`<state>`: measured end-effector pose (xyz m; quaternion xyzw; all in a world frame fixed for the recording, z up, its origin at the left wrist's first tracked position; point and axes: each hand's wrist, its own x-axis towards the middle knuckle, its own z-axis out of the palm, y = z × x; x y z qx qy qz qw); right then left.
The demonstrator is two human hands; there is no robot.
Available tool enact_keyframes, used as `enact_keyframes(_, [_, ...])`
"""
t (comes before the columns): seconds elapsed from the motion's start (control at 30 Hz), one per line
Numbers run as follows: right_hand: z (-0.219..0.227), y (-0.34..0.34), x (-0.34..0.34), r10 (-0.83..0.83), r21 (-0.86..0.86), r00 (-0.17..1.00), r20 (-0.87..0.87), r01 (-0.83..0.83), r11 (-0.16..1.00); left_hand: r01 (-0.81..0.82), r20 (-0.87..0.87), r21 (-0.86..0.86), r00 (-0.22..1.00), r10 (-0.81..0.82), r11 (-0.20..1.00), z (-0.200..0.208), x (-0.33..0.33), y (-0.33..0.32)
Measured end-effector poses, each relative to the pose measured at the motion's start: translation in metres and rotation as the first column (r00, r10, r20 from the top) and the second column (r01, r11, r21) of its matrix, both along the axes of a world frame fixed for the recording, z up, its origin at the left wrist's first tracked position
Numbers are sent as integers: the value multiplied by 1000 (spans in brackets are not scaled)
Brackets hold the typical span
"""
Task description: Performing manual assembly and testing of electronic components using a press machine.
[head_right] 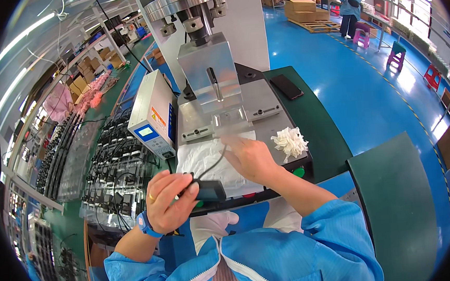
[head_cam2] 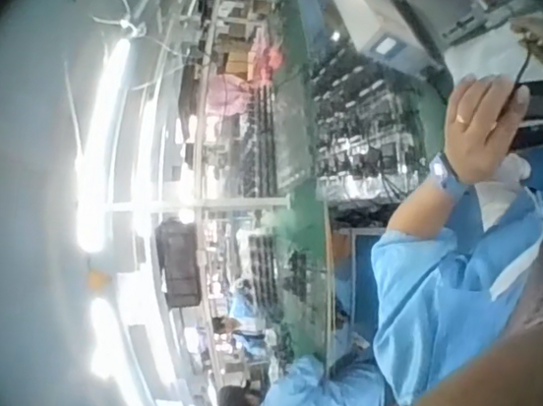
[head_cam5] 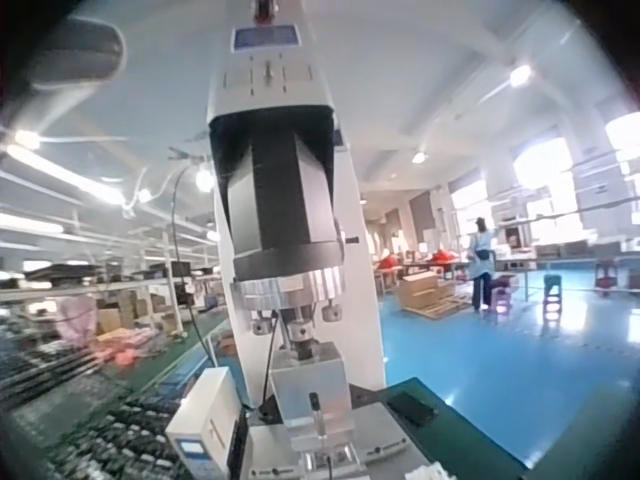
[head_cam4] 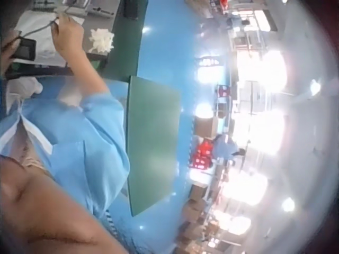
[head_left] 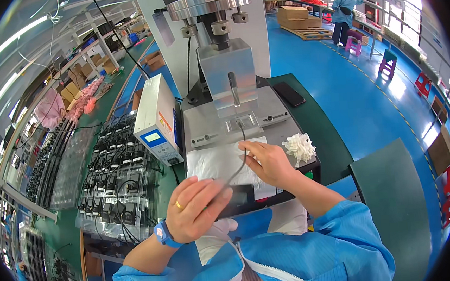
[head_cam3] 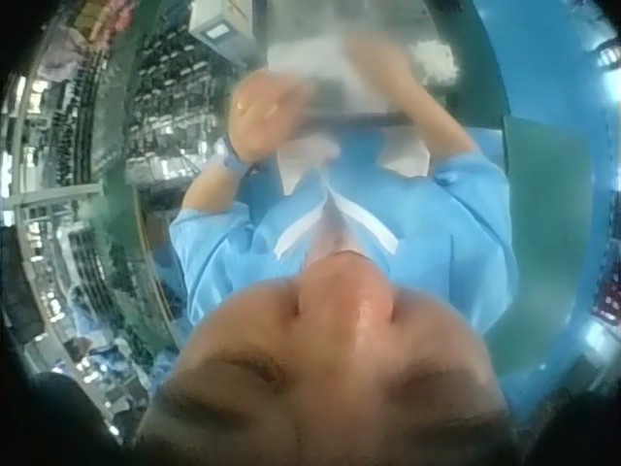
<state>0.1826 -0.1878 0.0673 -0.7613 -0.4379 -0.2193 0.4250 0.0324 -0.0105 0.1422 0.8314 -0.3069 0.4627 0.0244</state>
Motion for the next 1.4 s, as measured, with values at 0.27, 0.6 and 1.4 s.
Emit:
enact_keyframes(0.27, [-12,-6,16,-104,-27,994,47,105,994,-183,-373,-241,924,83,953,-37,114,37])
enact_keyframes(0.6, [-41,-28,7,-117,133,985,127,100,986,-235,-644,-406,759,-94,883,-67,211,36])
enact_keyframes(1.4, [-41,-32,5,-71,180,988,140,45,983,-224,-813,-444,508,-285,868,-72,216,39])
